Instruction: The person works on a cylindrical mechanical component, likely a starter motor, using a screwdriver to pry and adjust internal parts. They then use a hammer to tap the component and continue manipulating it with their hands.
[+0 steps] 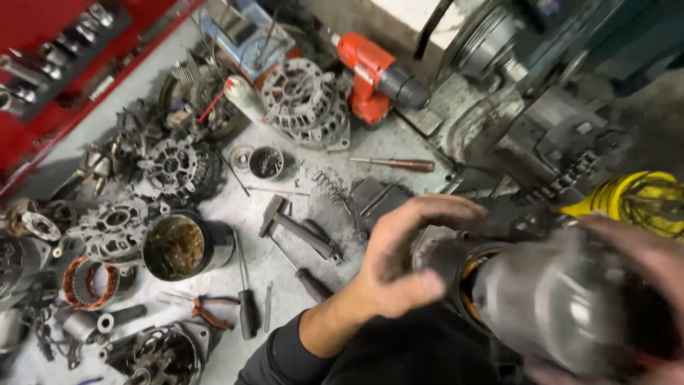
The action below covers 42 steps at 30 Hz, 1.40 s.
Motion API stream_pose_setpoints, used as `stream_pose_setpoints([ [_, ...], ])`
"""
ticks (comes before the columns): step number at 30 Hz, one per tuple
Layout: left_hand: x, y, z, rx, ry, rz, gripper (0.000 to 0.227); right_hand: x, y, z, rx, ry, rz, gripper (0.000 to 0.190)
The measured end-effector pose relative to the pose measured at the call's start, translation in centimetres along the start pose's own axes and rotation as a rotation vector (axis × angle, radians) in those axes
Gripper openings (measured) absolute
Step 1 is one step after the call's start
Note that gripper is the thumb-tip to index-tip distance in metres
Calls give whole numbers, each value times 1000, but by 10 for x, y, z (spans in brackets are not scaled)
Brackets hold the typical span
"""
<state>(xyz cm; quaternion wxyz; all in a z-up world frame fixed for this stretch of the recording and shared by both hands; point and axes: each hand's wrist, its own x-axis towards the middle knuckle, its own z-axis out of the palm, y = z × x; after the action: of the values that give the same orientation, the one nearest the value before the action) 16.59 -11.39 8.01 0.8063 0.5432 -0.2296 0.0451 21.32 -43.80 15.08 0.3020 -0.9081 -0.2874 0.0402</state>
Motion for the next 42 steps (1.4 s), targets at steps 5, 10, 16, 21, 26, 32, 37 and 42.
stream_pose_setpoints([
  [5,14,33,18,187,-148,145,75,17,-72,19,-168,26,0,116],
  [10,3,9,21,254,-209,75,75,14,-65,6,-183,16,39,99],
  [16,-1,1,37,204,-86,35,68,26,-59,17,-254,56,-329,117],
  [21,1,0,50,456,97,166,57,27,-37,34,-108,139,-438,114],
  [26,0,-1,53,503,151,158,51,26,-34,35,-52,167,-425,110],
  [32,0,1,66,409,246,100,44,22,-25,33,-107,147,-403,110],
  [37,5,5,65,344,245,64,45,20,-21,39,-129,180,-413,104],
  [42,2,-5,59,256,202,28,48,24,-32,37,-200,214,-407,106],
])
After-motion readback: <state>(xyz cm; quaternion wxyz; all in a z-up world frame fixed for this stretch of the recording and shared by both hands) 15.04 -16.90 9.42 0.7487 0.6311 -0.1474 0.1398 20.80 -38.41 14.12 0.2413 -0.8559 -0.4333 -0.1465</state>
